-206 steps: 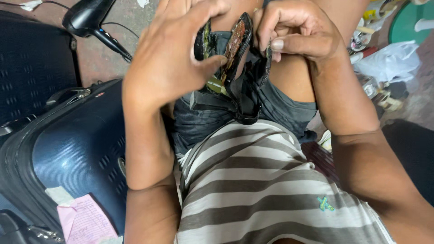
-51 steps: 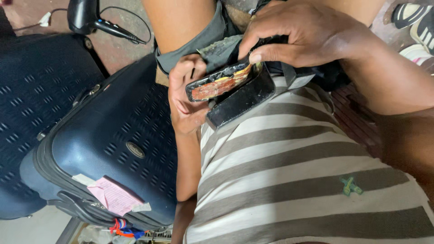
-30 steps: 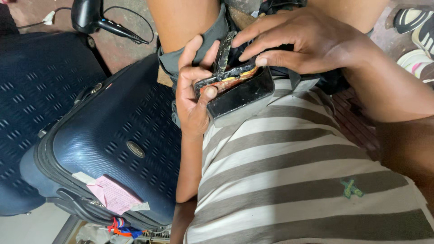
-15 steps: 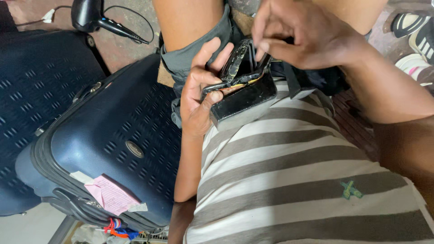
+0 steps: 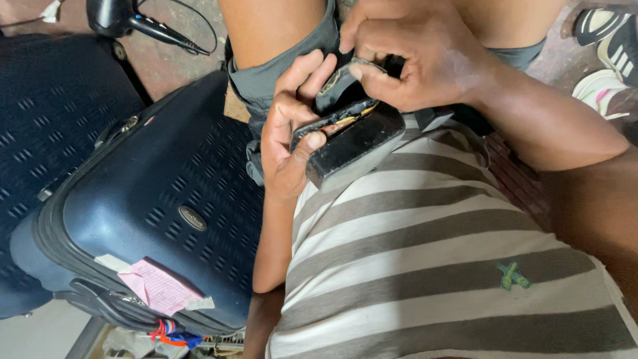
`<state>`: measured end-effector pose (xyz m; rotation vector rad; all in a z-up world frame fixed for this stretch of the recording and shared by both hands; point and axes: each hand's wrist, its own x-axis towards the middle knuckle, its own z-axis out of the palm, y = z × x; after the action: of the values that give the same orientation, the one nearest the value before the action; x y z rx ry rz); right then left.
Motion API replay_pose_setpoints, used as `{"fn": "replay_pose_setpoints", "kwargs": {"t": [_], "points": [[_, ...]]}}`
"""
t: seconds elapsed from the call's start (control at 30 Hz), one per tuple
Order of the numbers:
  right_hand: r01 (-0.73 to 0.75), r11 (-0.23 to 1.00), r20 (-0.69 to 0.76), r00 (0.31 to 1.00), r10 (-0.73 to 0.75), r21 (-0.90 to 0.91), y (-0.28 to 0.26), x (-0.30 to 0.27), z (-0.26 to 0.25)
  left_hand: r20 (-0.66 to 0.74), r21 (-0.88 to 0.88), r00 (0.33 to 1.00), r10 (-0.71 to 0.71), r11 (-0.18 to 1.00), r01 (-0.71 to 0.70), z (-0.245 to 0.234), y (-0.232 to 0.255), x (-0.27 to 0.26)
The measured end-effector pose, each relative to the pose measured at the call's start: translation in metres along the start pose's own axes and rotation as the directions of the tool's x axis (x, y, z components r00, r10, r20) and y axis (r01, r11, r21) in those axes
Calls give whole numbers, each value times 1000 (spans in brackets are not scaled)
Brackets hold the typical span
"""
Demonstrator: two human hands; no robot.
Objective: The person is repairing a black high-heeled shoe by hand. They repeatedly peel away old adhesive and debris from the heel and sole, then press the parts together to reattach them.
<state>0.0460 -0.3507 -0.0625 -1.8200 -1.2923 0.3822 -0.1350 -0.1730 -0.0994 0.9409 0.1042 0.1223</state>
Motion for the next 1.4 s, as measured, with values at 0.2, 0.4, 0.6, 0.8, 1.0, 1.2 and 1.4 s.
{"fn": "replay_pose_setpoints", "kwargs": {"t": [0.2, 0.4, 0.6, 0.8, 1.0, 1.2, 1.4], "points": [[33, 996, 31, 999, -36, 87, -2, 3, -5, -59, -93, 997, -59, 994, 54, 6, 1, 2], [123, 992, 57, 991, -124, 23, -3, 8, -8, -64, -100, 997, -51, 994, 44, 7, 2, 4], [140, 985, -6, 990, -140, 103, 6, -1, -1, -58, -128, 997, -51, 991, 43, 4, -1, 3], [-277, 905, 99, 961, 259, 323, 4, -2, 12, -78, -65, 996, -41, 997, 36, 4, -2, 0], [-297, 862, 153, 954, 256, 411, -3, 12, 6, -92, -68, 995, -26, 998, 20, 3, -4, 0], [-28, 992, 70, 997, 19, 124, -7, 18, -3, -116, -59, 992, -55, 997, 48, 2, -4, 0], [169, 971, 1, 985, -172, 166, 3, 11, -1, -109, -81, 992, -58, 995, 50, 1, -2, 0]]}}
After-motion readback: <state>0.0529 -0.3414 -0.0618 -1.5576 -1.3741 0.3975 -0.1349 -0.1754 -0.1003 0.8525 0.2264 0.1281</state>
